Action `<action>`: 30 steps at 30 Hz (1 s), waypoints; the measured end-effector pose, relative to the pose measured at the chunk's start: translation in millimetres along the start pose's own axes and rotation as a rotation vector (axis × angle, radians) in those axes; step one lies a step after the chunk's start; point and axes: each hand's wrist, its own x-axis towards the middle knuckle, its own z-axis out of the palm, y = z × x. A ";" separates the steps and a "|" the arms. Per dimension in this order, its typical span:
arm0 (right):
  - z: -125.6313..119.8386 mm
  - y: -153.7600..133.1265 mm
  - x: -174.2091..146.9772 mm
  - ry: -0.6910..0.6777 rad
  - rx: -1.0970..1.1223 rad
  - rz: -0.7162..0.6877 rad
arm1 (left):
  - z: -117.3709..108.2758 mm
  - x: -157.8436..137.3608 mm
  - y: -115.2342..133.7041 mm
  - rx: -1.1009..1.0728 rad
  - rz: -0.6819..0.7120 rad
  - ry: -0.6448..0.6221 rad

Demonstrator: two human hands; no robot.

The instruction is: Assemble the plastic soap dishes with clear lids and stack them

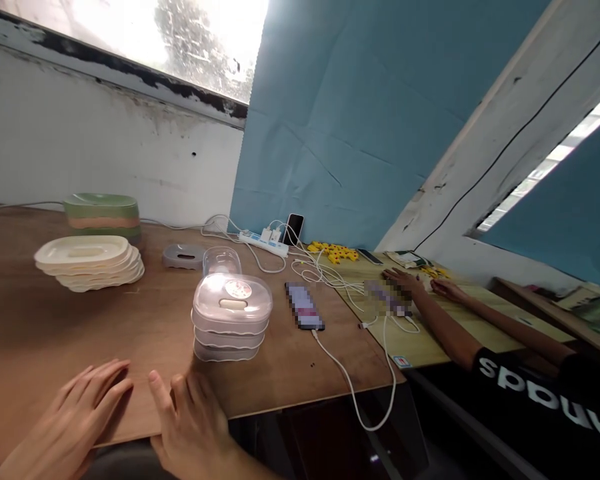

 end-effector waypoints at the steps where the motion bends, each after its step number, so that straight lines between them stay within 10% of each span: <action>1: 0.9 0.1 -0.2 0.024 -0.002 -0.003 | 1.0 -0.9 -0.9 -0.012 0.002 0.038; 30: -7.3 0.2 2.8 -0.060 -0.001 0.015 | -14.3 4.2 11.5 -0.024 -0.138 0.036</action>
